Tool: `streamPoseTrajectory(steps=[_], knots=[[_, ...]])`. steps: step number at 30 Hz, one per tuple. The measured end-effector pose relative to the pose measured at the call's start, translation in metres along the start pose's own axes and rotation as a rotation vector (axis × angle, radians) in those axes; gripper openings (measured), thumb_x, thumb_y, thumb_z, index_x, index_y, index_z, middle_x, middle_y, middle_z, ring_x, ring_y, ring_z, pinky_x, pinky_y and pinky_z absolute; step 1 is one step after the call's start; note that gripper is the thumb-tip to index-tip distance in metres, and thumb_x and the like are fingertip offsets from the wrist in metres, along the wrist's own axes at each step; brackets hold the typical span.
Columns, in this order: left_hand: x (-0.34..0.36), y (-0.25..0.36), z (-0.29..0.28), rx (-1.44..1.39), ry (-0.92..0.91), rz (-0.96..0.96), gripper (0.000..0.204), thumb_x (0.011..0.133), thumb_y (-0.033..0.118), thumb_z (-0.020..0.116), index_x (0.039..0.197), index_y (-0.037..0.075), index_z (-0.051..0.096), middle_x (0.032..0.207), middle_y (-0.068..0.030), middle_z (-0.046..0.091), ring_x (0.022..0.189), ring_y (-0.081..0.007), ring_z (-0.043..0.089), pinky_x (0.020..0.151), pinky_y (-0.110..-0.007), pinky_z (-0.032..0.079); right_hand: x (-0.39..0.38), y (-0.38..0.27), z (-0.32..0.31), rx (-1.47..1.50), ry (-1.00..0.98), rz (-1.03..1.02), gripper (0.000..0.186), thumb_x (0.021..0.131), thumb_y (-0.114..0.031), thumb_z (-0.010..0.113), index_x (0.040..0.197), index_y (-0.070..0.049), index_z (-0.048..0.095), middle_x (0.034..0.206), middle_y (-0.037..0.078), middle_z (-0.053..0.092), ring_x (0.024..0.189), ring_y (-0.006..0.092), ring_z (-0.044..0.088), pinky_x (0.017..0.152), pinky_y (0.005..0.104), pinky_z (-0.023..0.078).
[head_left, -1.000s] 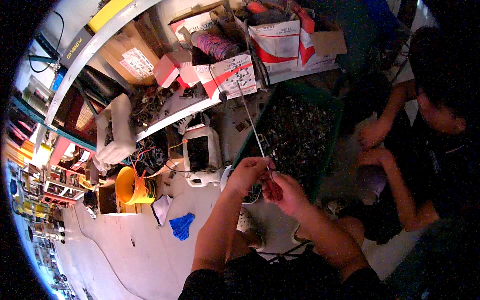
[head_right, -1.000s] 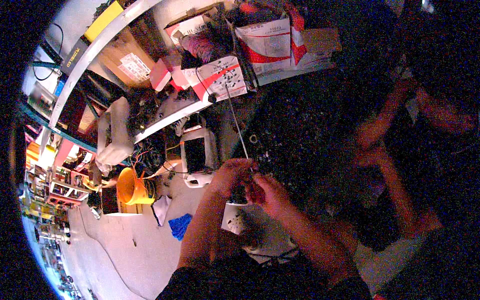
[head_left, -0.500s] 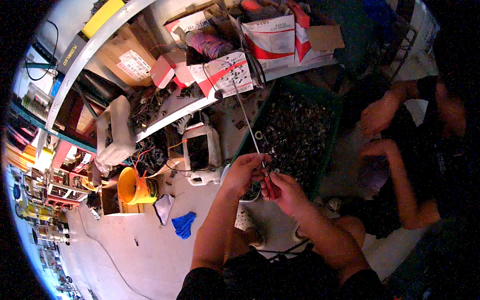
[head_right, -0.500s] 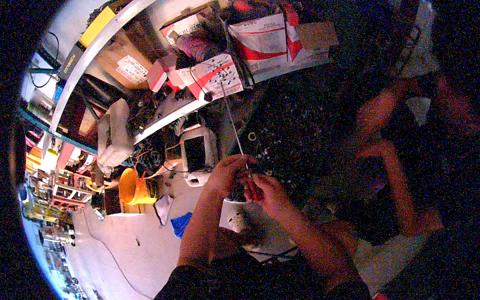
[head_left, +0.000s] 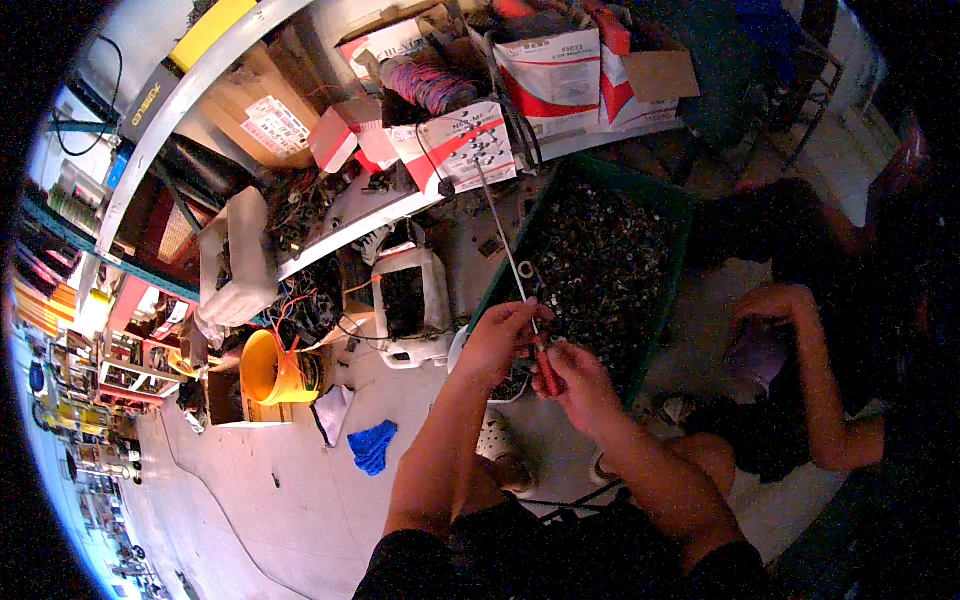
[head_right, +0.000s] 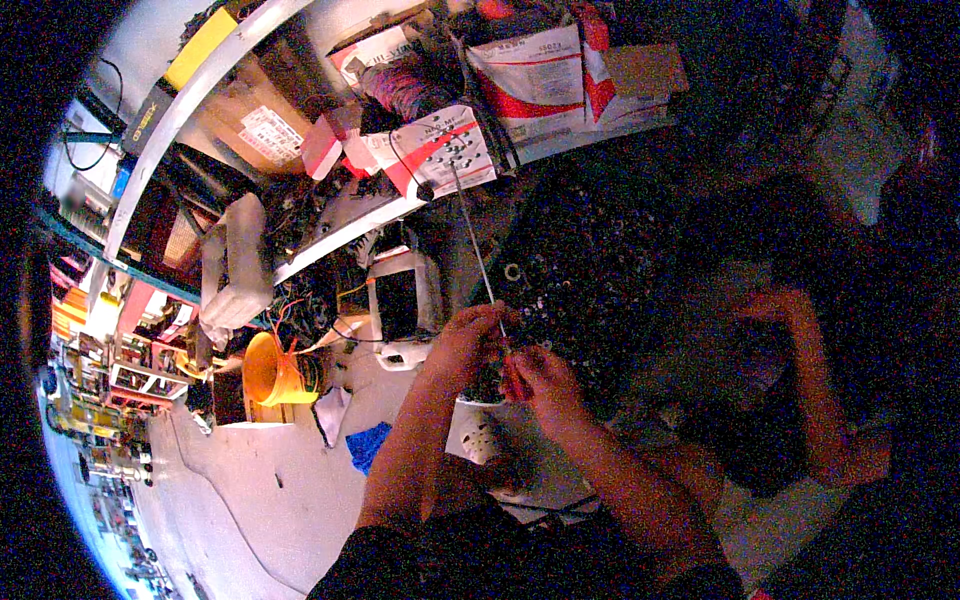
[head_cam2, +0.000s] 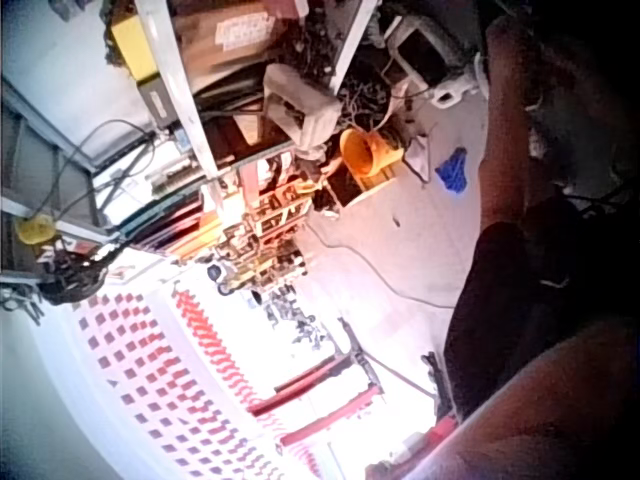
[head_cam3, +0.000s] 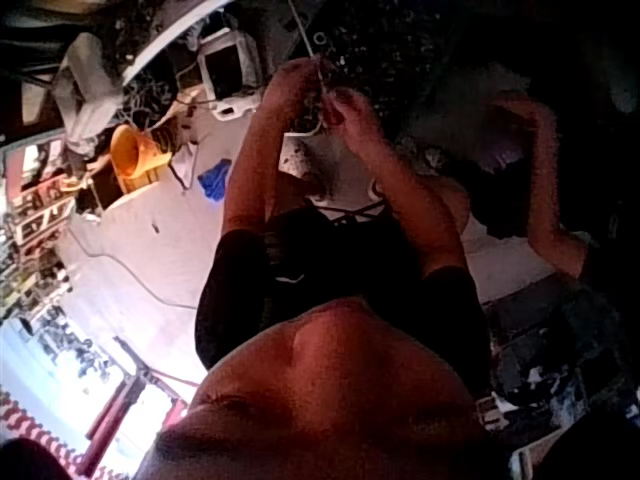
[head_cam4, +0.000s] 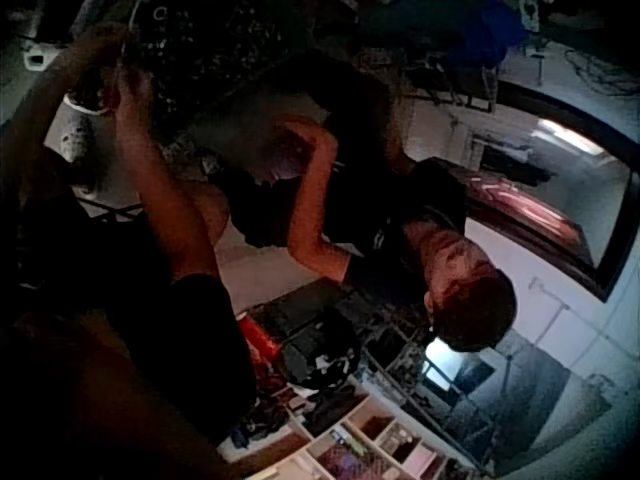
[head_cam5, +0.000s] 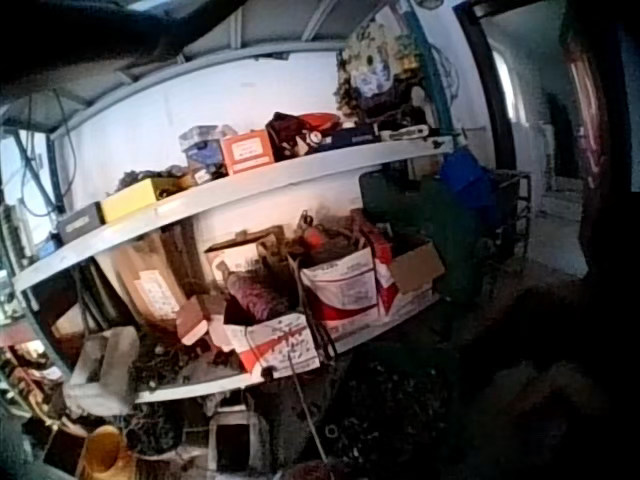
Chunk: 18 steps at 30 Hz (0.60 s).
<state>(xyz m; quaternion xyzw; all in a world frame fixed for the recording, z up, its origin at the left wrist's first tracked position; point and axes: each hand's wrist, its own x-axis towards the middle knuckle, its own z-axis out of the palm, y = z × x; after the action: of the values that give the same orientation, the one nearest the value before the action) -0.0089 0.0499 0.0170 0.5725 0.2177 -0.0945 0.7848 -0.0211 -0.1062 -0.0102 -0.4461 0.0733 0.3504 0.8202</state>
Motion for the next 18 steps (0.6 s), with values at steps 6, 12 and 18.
streamPoseTrajectory(steps=[6,12,18], knots=[[-0.004,0.005,0.0,-0.042,-0.043,0.001,0.023,0.091,0.029,0.059,0.086,0.007,0.065,0.064,0.0045,0.053,0.055,-0.0052,0.044,0.049,-0.02,0.032,0.0,-0.007,0.002,0.192,-0.064,0.038,0.023,0.094,-0.027,0.052,0.107,-0.008,0.053,0.085,0.007,0.063,0.063,0.0187,0.059,0.052,0.0315,0.047],[0.005,-0.001,0.006,0.062,0.115,0.078,0.022,0.086,0.028,0.069,0.079,0.007,0.064,0.06,0.0044,0.053,0.049,-0.0056,0.043,0.046,-0.02,0.03,-0.001,-0.004,0.005,-0.039,-0.08,-0.038,0.024,0.092,-0.022,0.056,0.11,-0.006,0.052,0.085,0.005,0.061,0.065,0.0179,0.059,0.055,0.0315,0.046],[0.007,0.002,0.002,-0.022,0.017,0.004,0.023,0.09,0.028,0.061,0.086,0.005,0.065,0.064,0.0023,0.054,0.055,-0.0086,0.05,0.049,-0.022,0.038,-0.001,-0.001,-0.004,0.063,-0.092,0.008,0.024,0.095,-0.023,0.052,0.109,-0.004,0.055,0.089,0.007,0.061,0.072,0.0191,0.06,0.062,0.033,0.047]])
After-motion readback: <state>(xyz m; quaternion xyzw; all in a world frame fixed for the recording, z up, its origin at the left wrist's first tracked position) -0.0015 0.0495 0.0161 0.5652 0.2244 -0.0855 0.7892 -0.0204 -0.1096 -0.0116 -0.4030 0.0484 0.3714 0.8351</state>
